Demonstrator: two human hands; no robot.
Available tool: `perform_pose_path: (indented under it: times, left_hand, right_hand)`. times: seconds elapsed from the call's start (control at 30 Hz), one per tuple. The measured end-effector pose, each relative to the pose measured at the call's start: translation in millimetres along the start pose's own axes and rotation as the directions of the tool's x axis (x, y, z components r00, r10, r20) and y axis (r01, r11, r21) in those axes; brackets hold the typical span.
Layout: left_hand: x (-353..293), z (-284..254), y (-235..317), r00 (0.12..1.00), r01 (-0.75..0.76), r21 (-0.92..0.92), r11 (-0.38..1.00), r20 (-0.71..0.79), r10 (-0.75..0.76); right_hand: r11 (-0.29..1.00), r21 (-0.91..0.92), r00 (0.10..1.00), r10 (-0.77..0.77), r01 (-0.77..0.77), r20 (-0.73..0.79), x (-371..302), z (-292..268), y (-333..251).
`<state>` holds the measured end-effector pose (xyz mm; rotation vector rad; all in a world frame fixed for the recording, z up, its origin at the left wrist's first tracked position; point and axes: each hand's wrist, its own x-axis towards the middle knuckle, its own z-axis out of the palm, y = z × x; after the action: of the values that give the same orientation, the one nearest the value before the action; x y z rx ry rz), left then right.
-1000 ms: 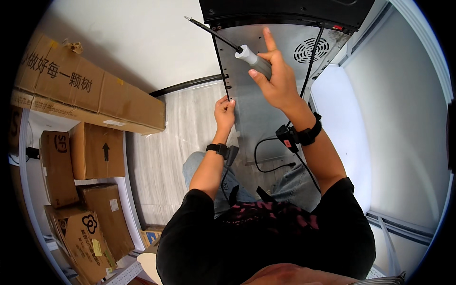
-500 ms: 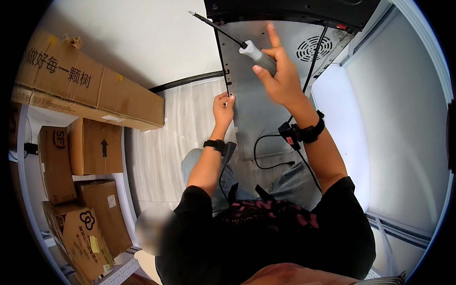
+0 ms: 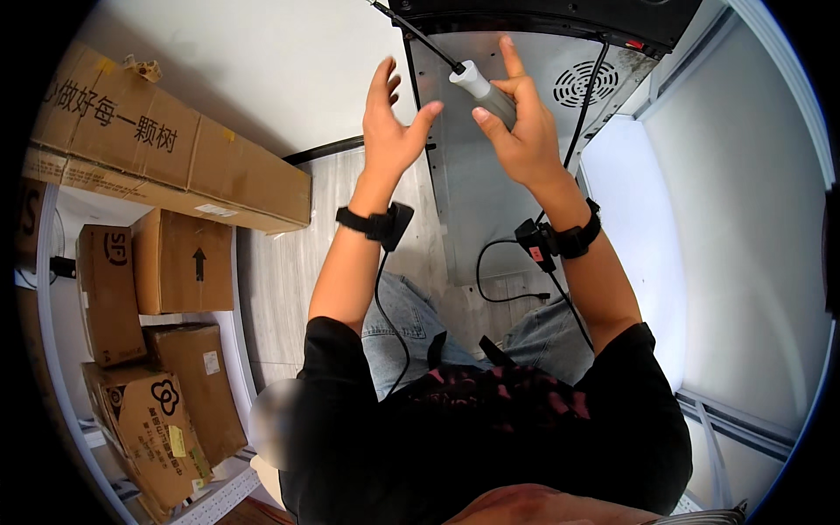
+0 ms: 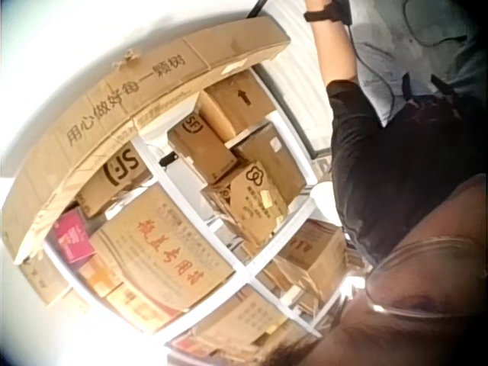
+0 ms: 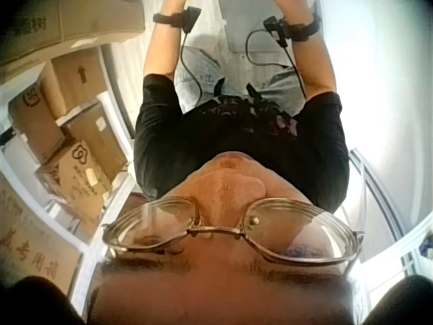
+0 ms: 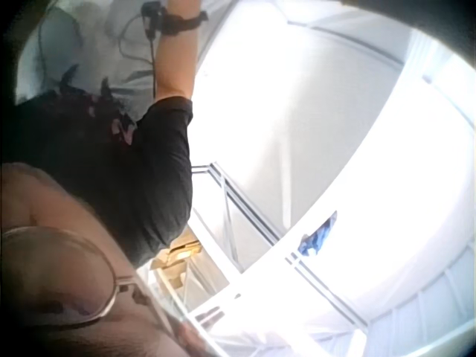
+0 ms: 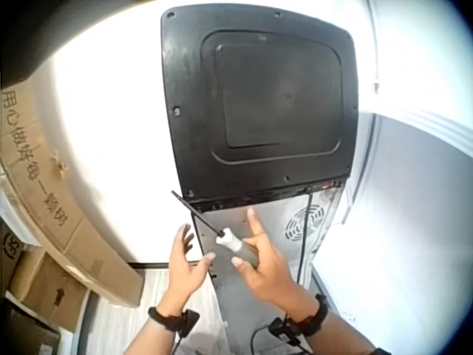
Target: The person uses a screwdriver to fasten screws into the back panel of a large white appliance. They repeatedly insert and tighten screws at multiple locations along the edges and near the ventilation grille.
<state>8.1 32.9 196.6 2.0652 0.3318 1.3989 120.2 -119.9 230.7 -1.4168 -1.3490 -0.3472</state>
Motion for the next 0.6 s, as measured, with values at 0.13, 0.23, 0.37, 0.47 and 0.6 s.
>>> perform_pose_path:
  times: [0.13,0.23,0.37,0.47,0.6]
  left_hand:
    - [18.2,8.2,-7.0,0.993,-0.042,0.037,0.998,0.112,0.038]
    - [18.0,9.7,-1.5,0.99,0.001,0.046,0.999,0.141,-0.007]
    - [18.3,9.2,-0.2,0.988,0.027,0.046,0.999,0.151,-0.034]
    - [20.6,-1.3,-5.6,0.989,-0.039,0.087,0.995,0.146,0.026]
    - [27.8,-5.5,1.3,0.976,-0.041,0.093,0.995,0.218,0.02]
  right_hand:
    - [1.0,-0.014,1.0,-0.011,0.011,-0.009,3.0,0.8,-2.0]
    - [0.999,-0.007,0.999,0.033,-0.033,0.004,1.9,-2.0,-4.0]
    - [0.991,0.071,0.993,0.115,-0.114,-0.019,-3.0,-7.0,-19.6]
    - [0.965,-0.053,0.965,0.26,-0.258,0.036,-27.7,-19.4,-48.4]
    - [0.838,0.171,0.854,0.519,-0.518,0.044,-74.2,-24.9,-80.7]
